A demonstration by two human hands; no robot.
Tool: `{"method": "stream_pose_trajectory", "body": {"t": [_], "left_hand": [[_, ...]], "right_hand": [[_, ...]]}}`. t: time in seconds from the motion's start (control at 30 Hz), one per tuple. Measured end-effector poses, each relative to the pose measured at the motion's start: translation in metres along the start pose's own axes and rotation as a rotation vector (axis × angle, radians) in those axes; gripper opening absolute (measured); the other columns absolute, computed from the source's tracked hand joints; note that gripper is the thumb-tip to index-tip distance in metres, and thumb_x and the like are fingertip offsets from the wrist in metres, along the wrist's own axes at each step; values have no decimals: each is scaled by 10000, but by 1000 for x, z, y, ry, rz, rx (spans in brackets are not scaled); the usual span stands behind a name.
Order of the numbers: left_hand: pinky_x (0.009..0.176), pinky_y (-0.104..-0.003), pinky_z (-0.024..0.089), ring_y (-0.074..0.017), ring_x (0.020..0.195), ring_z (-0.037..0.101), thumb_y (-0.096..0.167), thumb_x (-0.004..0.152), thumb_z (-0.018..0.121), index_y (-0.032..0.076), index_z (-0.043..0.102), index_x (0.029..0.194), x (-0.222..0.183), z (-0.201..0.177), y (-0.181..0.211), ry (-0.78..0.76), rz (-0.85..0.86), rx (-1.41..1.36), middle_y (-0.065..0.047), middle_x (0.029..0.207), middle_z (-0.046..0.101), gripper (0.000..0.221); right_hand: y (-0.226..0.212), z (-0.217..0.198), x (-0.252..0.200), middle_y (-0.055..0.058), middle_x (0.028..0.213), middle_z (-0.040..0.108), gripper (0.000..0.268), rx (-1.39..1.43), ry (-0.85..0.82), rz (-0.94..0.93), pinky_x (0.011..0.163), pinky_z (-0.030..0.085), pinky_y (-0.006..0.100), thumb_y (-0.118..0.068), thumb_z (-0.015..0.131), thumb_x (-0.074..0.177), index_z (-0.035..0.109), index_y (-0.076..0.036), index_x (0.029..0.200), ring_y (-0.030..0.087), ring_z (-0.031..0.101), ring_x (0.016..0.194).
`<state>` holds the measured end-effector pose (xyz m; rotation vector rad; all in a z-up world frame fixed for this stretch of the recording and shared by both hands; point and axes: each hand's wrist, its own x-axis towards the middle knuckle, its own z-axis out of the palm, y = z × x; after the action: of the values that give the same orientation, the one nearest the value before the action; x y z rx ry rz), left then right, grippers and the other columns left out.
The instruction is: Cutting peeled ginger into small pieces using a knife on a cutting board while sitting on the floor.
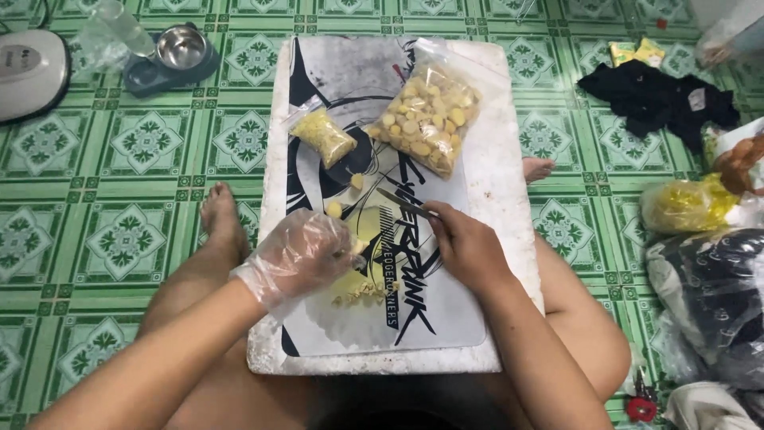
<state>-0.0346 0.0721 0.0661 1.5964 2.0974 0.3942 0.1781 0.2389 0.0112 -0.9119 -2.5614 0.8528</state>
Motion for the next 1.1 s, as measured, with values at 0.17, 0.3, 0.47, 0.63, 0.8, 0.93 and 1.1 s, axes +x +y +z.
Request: {"method": "stream_pose_trajectory", "body": {"t": [0.17, 0.3, 0.47, 0.63, 0.8, 0.93, 1.1], "left_hand": [[798, -251, 607, -145, 683, 736, 308, 990, 715, 169, 694, 838, 5, 10, -3, 122, -115, -5, -13, 686, 724, 207], [807, -314, 622, -198, 782, 763, 264, 987, 720, 111, 718, 872, 4, 7, 1, 253, -241, -292, -85, 755, 747, 191], [768, -284, 616, -164, 763, 771, 294, 897, 818, 144, 789, 880, 8, -4, -12, 111, -166, 88, -51, 751, 747, 154], [837, -441, 616, -298, 847, 773, 306, 943, 771, 41, 759, 867, 11, 12, -20, 155, -97, 99, -155, 798, 756, 276], [871, -419, 620, -276, 891, 779, 228, 882, 788, 84, 785, 828, 3, 13, -19, 146, 9, 197, -109, 812, 781, 154], [720, -262, 591, -140, 575, 629, 340, 938, 647, 222, 589, 669, 7, 23, -37, 109, 45, -149, -1, 637, 639, 299], [606, -381, 586, -243, 647, 685, 263, 840, 700, 154, 697, 779, 5, 29, -56, 304, 381, 342, -3, 746, 707, 125]], "right_hand": [[-25, -12, 5, 185, 992, 796, 298, 12, -20, -88, 840, 625, 471, -127, 577, 1051, 707, -87, 1316, 373, 778, 953], [-51, -24, 11, 181, 974, 803, 347, -74, -144, -55, 840, 633, 512, -148, 574, 1053, 640, -104, 1390, 385, 784, 935], [-59, -15, 21, 240, 1000, 804, 394, -34, -272, -10, 843, 621, 558, -176, 545, 1051, 617, -79, 1425, 435, 785, 944], [-46, -16, 12, 274, 988, 798, 504, -110, -420, 27, 854, 605, 577, -203, 507, 1054, 529, -151, 1555, 489, 774, 889], [-53, -6, 5, 230, 820, 801, 532, -190, -528, 8, 760, 652, 457, -197, 501, 1044, 508, -206, 1577, 369, 801, 698], [-55, 5, -10, 158, 697, 781, 590, -280, -562, -129, 626, 649, 417, -200, 483, 1033, 415, -223, 1618, 312, 770, 553], [-56, 10, -13, 142, 669, 788, 609, -380, -538, -171, 603, 629, 441, -214, 443, 1031, 365, -236, 1635, 349, 780, 558]]}}
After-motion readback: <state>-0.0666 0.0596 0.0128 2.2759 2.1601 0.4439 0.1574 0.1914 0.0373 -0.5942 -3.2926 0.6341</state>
